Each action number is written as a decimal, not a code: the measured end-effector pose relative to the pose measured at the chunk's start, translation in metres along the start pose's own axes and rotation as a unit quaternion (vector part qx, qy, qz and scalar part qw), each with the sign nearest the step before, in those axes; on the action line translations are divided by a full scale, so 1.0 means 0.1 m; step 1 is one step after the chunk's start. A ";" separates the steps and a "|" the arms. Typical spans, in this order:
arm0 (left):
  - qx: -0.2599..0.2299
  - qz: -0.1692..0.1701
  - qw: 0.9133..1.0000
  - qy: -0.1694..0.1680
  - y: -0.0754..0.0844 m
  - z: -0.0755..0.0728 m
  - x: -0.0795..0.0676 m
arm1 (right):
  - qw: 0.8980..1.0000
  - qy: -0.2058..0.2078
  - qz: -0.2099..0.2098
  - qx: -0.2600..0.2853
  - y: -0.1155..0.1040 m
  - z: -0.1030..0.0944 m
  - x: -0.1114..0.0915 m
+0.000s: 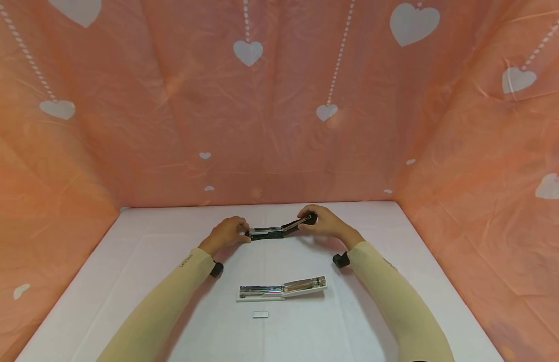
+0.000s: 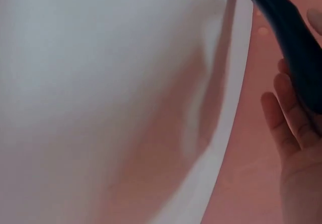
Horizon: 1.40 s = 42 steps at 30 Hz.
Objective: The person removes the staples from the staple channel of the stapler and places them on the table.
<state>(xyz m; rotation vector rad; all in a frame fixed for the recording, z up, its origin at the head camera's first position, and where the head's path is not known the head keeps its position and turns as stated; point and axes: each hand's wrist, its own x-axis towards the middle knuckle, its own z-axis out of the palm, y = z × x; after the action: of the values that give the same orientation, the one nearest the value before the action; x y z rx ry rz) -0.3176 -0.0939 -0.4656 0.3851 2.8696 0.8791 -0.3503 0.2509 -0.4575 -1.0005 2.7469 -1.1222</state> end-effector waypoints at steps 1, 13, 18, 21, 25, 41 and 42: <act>0.001 0.002 1.000 0.000 0.00 0.00 0.00 | 1.000 0.003 -0.008 -0.005 -0.01 0.00 0.01; 0.002 0.010 1.000 -0.001 0.00 -0.03 -0.03 | 0.995 0.040 -0.087 -0.032 -0.28 0.08 0.24; 0.003 0.010 1.000 0.002 0.00 -0.03 -0.03 | 0.996 0.026 -0.085 -0.025 -0.39 0.13 0.31; 0.004 0.010 1.000 0.002 0.01 -0.02 -0.03 | 0.999 0.001 -0.050 -0.017 -0.48 0.16 0.35; 0.003 0.007 1.000 0.000 0.01 -0.01 -0.03 | 0.999 -0.031 -0.027 -0.024 -0.60 0.20 0.41; 0.009 0.014 1.000 0.002 -0.03 0.00 0.01 | 0.998 -0.061 -0.007 -0.033 -0.81 0.45 0.64; 0.011 0.014 1.000 0.003 -0.03 0.00 0.01 | 0.998 -0.061 -0.004 -0.031 -0.81 0.47 0.65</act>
<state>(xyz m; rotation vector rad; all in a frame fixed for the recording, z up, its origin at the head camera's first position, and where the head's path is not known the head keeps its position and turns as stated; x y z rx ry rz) -0.3188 -0.0961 -0.4672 0.4255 2.8876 0.8563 -0.3454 0.1412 -0.4269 -1.0504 2.6981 -0.9487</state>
